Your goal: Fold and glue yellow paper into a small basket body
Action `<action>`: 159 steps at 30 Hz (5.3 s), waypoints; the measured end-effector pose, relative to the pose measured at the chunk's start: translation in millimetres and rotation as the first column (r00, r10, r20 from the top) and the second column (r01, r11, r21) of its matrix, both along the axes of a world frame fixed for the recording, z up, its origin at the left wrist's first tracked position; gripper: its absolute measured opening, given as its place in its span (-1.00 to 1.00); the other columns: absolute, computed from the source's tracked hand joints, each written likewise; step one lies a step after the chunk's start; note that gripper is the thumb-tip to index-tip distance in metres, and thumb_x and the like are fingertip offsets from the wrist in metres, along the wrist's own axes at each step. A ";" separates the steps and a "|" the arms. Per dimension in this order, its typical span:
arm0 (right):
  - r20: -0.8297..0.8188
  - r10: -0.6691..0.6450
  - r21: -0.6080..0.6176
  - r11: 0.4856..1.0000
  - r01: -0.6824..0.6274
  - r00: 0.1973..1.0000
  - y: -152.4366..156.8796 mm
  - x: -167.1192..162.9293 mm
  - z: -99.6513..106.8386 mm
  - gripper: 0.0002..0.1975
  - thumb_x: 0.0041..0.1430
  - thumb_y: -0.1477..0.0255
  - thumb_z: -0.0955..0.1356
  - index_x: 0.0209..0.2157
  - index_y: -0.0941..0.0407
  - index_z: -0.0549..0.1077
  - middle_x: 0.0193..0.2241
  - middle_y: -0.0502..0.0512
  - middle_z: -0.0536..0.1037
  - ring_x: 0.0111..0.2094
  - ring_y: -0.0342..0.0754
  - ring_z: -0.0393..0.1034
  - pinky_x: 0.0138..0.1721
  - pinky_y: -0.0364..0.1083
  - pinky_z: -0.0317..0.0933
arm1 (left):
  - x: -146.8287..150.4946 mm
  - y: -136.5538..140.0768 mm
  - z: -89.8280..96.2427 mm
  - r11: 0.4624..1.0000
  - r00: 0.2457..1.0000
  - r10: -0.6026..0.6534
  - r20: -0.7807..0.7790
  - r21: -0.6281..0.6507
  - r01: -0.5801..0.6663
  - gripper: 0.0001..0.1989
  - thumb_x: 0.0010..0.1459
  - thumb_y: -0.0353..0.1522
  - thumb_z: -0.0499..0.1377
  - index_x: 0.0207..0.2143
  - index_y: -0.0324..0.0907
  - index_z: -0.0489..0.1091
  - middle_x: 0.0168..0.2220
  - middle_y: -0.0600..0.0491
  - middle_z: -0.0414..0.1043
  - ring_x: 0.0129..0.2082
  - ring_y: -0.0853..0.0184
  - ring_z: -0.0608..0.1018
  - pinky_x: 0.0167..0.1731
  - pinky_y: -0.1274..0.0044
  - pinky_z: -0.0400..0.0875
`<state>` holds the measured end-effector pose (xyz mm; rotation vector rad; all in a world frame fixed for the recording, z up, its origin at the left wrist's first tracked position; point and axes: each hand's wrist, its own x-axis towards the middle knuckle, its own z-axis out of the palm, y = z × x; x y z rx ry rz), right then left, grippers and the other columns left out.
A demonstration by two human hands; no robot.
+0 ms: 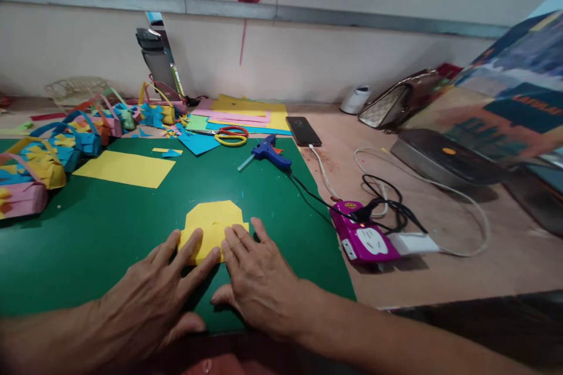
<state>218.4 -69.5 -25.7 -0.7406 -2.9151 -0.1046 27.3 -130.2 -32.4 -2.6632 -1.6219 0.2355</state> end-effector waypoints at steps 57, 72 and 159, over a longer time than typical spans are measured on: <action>0.154 -0.299 -0.288 0.898 0.332 0.942 74.2 -34.6 38.7 -0.42 -0.19 0.22 0.47 -0.13 0.14 0.29 -0.21 0.13 0.45 -0.19 0.05 0.32 -0.42 -0.14 0.03 | -20.0 99.4 23.1 0.989 0.931 0.134 0.339 -0.107 -0.103 -0.31 -0.11 -0.14 0.25 0.08 -0.18 0.20 -0.12 -0.07 0.33 -0.12 0.09 0.36 -0.20 0.34 0.26; 0.166 -0.321 -0.347 0.866 0.360 0.932 72.1 -37.2 40.6 -0.36 -0.20 0.26 0.46 -0.05 0.14 0.29 -0.23 0.13 0.51 -0.26 0.04 0.37 -0.49 -0.16 -0.04 | -19.3 96.6 24.7 0.988 0.933 0.116 0.341 -0.137 -0.073 -0.36 -0.10 -0.13 0.24 0.03 -0.21 0.25 -0.18 -0.07 0.33 -0.15 0.10 0.37 -0.24 0.36 0.26; 0.070 0.157 0.131 0.978 -0.165 0.985 39.5 -2.5 1.2 -0.73 0.12 0.56 0.18 -0.16 0.23 0.39 -0.41 0.15 0.41 -0.33 0.07 0.24 -0.20 0.13 0.07 | -6.8 37.6 12.7 0.922 0.894 -0.371 0.252 0.218 0.321 -0.35 0.17 -0.02 -0.05 0.00 -0.45 0.29 0.03 -0.30 0.34 0.06 0.02 0.37 -0.04 0.32 0.37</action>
